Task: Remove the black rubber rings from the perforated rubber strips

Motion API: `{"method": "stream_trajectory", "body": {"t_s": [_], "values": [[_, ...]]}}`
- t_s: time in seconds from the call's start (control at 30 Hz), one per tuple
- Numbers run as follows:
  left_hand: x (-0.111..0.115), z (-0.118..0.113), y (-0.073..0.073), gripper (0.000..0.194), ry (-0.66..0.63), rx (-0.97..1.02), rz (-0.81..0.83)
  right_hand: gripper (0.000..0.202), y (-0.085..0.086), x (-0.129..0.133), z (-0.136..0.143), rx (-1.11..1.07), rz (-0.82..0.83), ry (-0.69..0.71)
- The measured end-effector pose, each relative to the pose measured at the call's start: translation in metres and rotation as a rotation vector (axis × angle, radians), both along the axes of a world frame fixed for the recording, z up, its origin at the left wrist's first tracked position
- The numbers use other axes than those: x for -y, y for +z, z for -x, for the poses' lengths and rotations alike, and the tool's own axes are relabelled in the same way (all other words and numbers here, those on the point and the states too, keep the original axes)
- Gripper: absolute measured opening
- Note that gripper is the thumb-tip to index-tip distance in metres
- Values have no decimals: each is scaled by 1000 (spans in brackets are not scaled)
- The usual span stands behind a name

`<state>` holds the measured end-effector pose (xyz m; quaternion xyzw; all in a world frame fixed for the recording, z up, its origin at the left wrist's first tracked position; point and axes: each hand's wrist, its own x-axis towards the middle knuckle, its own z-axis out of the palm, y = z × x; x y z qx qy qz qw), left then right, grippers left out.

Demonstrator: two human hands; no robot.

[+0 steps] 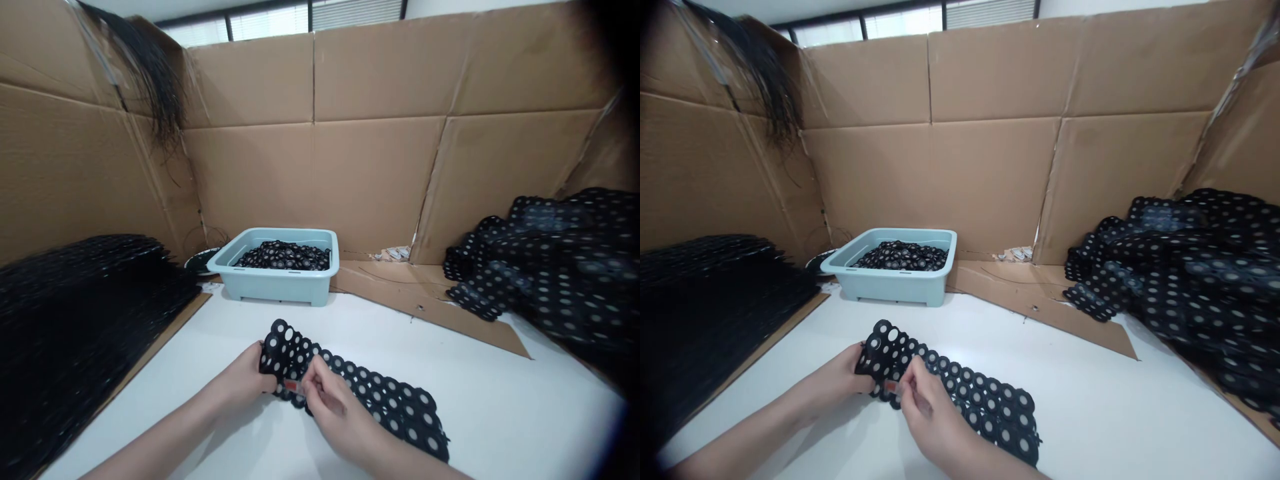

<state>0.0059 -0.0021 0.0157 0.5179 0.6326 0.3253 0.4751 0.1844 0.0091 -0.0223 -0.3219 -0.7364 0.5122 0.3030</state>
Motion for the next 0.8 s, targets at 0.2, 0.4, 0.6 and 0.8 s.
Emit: {"method": "stream_trajectory", "body": {"t_s": [0.2,0.4,0.6,0.8], "values": [[-1,7,8,41,-73,2,78,16,2,-5,2,-83,118,37],[0,12,16,40,-106,69,74,31,4,-23,-11,-516,234,-287],[8,-5,32,42,-155,257,22,16,13,-16,-18,-155,-302,-201],[15,-15,31,33,-237,389,6,10,6,1,-7,76,-858,-18]]}}
